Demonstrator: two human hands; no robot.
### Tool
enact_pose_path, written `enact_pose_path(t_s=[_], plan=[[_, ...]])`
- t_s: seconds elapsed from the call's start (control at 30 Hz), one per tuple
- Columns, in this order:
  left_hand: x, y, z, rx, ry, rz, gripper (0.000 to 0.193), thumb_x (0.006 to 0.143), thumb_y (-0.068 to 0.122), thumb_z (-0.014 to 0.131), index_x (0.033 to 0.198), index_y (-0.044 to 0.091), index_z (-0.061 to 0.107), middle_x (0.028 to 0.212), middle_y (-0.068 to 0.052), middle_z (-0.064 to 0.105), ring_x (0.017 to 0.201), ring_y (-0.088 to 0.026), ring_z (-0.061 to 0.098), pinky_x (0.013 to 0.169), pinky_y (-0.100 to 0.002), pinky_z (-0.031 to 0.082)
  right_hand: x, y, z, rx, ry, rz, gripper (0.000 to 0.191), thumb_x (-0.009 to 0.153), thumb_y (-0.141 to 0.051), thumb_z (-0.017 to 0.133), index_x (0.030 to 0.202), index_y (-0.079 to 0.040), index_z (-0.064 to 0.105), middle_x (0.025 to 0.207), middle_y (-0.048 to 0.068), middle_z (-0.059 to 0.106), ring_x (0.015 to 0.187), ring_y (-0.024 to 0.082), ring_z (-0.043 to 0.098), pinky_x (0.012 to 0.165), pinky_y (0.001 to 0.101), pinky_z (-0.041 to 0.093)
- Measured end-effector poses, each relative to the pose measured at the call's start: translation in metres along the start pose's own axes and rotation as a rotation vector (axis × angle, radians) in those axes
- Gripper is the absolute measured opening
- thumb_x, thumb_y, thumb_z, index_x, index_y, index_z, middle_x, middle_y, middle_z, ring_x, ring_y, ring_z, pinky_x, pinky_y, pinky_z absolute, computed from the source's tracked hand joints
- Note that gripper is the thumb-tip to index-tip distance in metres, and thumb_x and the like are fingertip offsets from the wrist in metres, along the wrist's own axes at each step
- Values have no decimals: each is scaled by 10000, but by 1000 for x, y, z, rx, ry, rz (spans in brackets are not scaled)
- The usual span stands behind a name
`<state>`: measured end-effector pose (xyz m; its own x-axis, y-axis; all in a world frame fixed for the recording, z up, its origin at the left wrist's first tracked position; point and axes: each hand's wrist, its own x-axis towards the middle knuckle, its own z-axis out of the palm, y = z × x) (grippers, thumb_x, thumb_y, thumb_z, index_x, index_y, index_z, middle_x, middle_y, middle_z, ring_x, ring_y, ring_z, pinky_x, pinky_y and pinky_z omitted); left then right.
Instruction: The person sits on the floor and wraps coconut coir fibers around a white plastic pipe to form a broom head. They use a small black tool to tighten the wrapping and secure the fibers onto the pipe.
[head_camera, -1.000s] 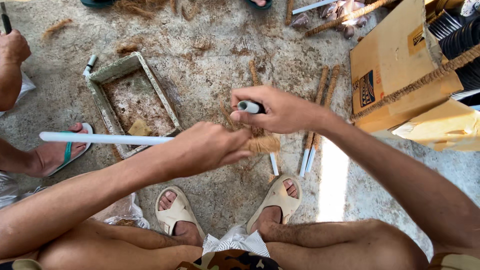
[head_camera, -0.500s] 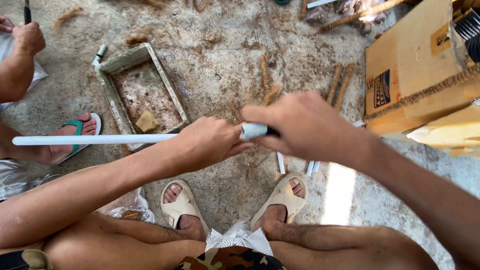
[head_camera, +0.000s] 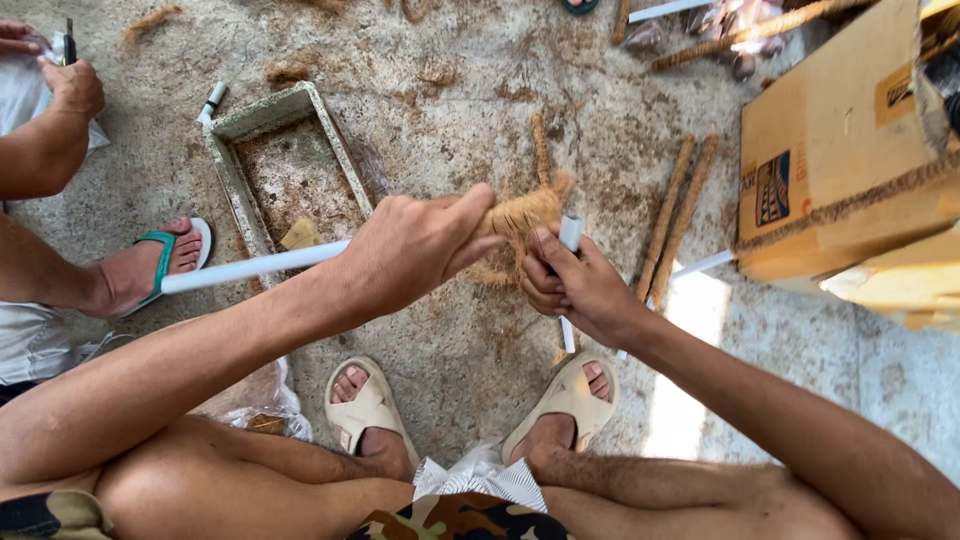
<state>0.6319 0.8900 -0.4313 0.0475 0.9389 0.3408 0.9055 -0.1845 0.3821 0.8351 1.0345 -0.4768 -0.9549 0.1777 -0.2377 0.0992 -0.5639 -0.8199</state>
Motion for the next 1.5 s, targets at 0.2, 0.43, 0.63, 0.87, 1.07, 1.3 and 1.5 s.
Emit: enact_pose_path(t_s=[0.2, 0.43, 0.63, 0.87, 1.07, 1.3, 1.5], plan=[[14, -9, -12, 169, -350, -383, 297, 1089, 328, 431, 1011, 51, 507, 554, -34, 540, 344, -116, 446, 219, -298, 366, -19, -24, 47, -1041, 123, -200, 368, 1076, -321, 492, 785, -121, 593, 561, -30, 480, 424, 71, 393, 352, 248, 306], [6, 34, 14, 227, -492, -105, 369, 1101, 383, 411, 1034, 38, 525, 540, -38, 522, 329, -132, 476, 224, -332, 408, -4, -120, 30, -1996, -251, -176, 228, 1003, -213, 599, 816, -152, 715, 587, 23, 637, 478, 94, 537, 423, 289, 439], [-4, 30, 2, 71, -226, 214, 435, 1019, 460, 490, 966, 30, 531, 524, -10, 551, 336, -137, 481, 288, -335, 438, 24, -84, -4, -1162, -380, -62, 385, 1052, -376, 544, 820, -99, 675, 665, 35, 574, 560, 125, 517, 484, 309, 420], [-1, 14, -2, -409, -240, -226, 353, 1088, 361, 393, 895, 90, 511, 600, -13, 524, 407, -113, 485, 360, -279, 451, 7, -28, -2, -417, -56, -146, 383, 1097, -410, 513, 907, -86, 585, 688, -37, 492, 550, 72, 432, 475, 244, 356], [17, 17, -9, -521, -244, -433, 352, 1092, 326, 385, 892, 79, 535, 594, -12, 517, 436, -135, 454, 375, -317, 418, -5, -52, 31, -1261, 295, -487, 299, 1075, -220, 579, 827, -62, 638, 639, 15, 545, 492, 112, 432, 435, 304, 318], [8, 16, -10, -269, -264, -243, 344, 1055, 362, 469, 1042, 23, 531, 537, -81, 582, 438, -205, 560, 447, -402, 485, -24, -87, 52, -1862, 163, -394, 157, 942, -216, 682, 876, -78, 717, 725, 39, 684, 496, 111, 575, 444, 293, 475], [6, 22, 7, -160, -511, -237, 372, 1063, 412, 477, 985, 53, 539, 565, -69, 585, 448, -258, 583, 435, -439, 514, -25, -93, 55, -2040, 43, -152, 241, 933, -379, 669, 832, -160, 681, 652, 19, 682, 482, 124, 584, 414, 302, 478]])
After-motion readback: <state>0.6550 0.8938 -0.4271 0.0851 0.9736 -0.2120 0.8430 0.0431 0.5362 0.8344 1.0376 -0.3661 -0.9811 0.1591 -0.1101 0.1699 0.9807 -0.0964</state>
